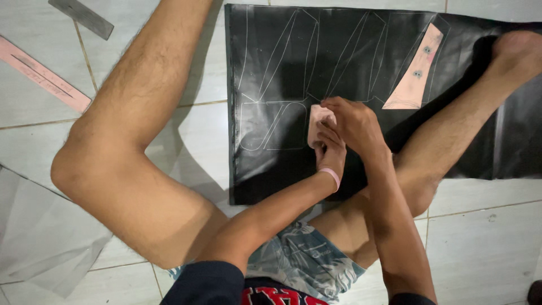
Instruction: The person sits on the floor and uses a small pink template to mark outlines on a large black sheet. They repeatedly position the template, trace its edges with a white marking tool, and move it to new locations on the sheet.
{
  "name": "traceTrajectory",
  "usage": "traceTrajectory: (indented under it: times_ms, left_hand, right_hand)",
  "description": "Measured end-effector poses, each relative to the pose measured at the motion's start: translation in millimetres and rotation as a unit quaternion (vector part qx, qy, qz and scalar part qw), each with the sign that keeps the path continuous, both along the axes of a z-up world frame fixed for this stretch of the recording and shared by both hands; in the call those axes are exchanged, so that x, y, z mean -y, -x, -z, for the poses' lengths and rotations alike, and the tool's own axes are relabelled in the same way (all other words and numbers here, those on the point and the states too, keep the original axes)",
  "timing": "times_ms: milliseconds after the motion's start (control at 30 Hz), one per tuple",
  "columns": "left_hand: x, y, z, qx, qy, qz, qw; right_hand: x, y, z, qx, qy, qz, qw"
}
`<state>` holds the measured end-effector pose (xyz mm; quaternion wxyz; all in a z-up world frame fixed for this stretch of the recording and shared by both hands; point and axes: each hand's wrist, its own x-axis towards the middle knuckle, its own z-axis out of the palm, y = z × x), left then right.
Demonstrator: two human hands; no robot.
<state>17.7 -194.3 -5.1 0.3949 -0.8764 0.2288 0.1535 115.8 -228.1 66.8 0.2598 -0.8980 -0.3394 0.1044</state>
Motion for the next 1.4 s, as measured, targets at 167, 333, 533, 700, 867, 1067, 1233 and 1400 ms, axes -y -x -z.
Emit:
traceTrajectory:
  times_ms: [167, 333, 533, 700, 867, 1067, 1233, 1400]
  left_hand:
    - [-6, 0, 4, -0.028, 0.11, -0.032, 0.993]
    - [-17, -8, 17, -0.014, 0.295, -0.079, 0.952]
    - [-72, -16, 28, -0.01, 0.556, -0.11, 0.824]
    - [-100, -17, 22, -0.019, 0.597, -0.089, 0.797]
    - [-110, -32, 12, -0.027, 0.593, -0.08, 0.801]
    - [-121, -29, 17, -0.009, 0.628, -0.065, 0.775]
    - [-126, -29, 9, -0.042, 0.618, -0.088, 0.78]
    - [-129, -34, 2, -0.051, 0.628, -0.097, 0.77]
  right_hand:
    - [41, 3, -5, 0.007, 0.007, 0.087, 0.996]
    - [62, 8, -1, 0.003, 0.022, 0.177, 0.984]
    - [49, 51, 5, 0.041, -0.038, 0.149, 0.987]
    - [60, 51, 13, 0.043, -0.029, 0.217, 0.975]
    - [53, 65, 22, -0.004, -0.019, 0.194, 0.981]
    - [49, 121, 6, -0.048, -0.07, 0.096, 0.992]
    - [37, 112, 5, -0.024, -0.087, 0.035, 0.995]
    - [42, 108, -1, -0.037, -0.054, 0.112, 0.992]
